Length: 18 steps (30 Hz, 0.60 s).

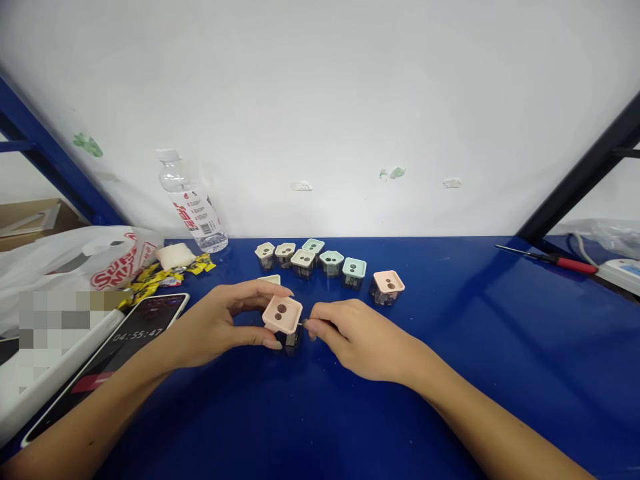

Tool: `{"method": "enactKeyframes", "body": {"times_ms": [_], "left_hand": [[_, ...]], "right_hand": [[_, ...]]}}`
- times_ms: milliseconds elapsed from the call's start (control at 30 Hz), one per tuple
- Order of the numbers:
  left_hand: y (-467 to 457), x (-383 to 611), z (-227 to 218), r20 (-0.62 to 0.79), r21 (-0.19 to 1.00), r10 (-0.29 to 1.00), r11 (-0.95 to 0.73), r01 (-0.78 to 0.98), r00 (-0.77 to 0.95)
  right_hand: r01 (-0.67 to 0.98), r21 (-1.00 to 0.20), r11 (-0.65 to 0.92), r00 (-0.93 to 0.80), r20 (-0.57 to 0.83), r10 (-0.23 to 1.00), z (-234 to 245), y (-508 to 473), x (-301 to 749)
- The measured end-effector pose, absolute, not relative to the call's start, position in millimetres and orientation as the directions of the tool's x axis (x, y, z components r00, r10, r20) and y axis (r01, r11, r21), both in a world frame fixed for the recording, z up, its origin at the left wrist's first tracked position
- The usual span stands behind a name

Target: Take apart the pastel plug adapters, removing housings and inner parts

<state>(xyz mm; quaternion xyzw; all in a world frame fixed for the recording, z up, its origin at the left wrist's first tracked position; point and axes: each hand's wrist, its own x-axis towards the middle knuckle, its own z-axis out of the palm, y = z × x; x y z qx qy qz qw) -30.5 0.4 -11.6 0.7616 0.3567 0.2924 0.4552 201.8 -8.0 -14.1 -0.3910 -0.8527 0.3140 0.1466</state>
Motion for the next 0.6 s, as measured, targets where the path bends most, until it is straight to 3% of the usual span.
{"method": "enactKeyframes", "body": {"times_ms": [600], "left_hand": [[-1.2, -29.1, -8.5, 0.052, 0.933, 0.806, -0.250, 0.260, 0.589]], "right_hand": [[0.547, -0.730, 0.409, -0.642, -0.053, 0.765, -12.1, -10.4, 203.3]]}}
